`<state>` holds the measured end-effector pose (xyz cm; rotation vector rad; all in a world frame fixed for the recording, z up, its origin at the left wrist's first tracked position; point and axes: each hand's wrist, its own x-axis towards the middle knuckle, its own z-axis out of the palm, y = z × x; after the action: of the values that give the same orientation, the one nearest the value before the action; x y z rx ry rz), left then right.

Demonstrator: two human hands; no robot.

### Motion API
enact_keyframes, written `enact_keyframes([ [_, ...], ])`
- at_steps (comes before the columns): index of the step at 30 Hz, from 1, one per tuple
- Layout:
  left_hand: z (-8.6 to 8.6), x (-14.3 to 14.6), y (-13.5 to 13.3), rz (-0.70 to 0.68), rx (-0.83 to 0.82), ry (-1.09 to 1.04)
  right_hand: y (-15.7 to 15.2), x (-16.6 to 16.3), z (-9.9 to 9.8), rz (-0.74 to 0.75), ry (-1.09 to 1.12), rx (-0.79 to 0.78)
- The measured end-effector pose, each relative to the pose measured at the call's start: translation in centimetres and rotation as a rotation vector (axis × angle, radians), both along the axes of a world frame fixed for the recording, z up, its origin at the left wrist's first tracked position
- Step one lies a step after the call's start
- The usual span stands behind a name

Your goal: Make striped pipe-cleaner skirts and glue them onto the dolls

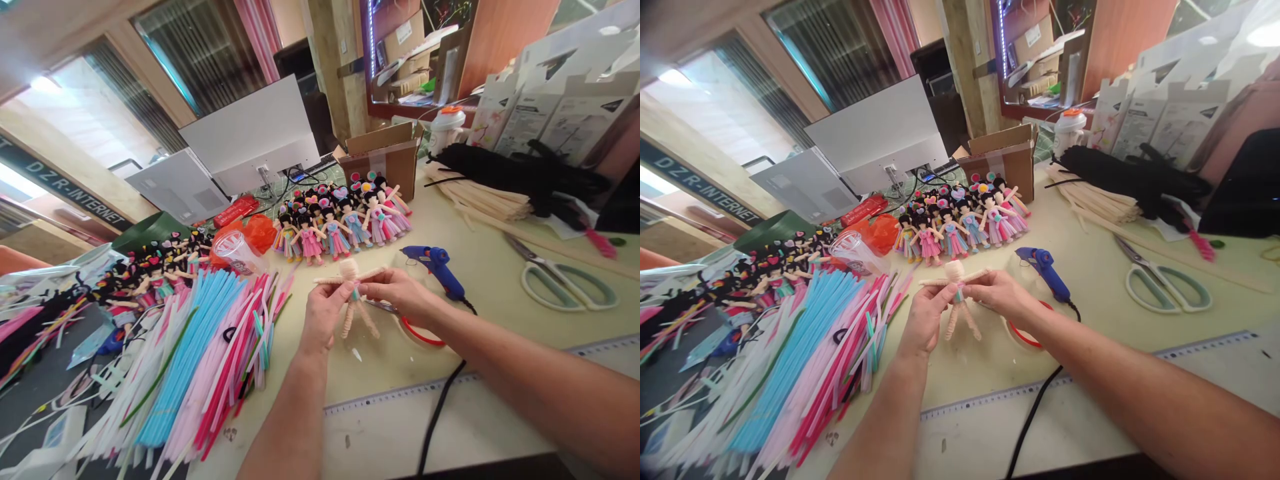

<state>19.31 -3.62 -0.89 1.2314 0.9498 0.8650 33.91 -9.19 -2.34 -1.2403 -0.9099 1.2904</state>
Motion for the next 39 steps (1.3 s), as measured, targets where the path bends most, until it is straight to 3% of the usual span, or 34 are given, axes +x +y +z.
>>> enact_keyframes([
  [13,-1.9,0.1,0.2,-0.053,0.006,0.031,0.0,-0.1,0.0,-0.071,-0.04,0.049],
  [22,0.1,0.0,-0.1,-0.052,-0.013,0.049,0.0,0.1,0.1,-0.072,0.001,0.035],
  [26,-0.2,0.1,-0.1,-0.025,-0.028,-0.007,0.2,-0.5,0.3,0.007,0.086,0.084],
  [33,-0.7,0.1,0.0,-0.078,-0.006,-0.073,0.4,-0.3,0.0,0.003,0.074,0.068],
  [39,-0.3,-0.1,0.0,-0.038,0.026,-0.058,0.1,0.1,-0.2,-0.017,0.021,0.09],
])
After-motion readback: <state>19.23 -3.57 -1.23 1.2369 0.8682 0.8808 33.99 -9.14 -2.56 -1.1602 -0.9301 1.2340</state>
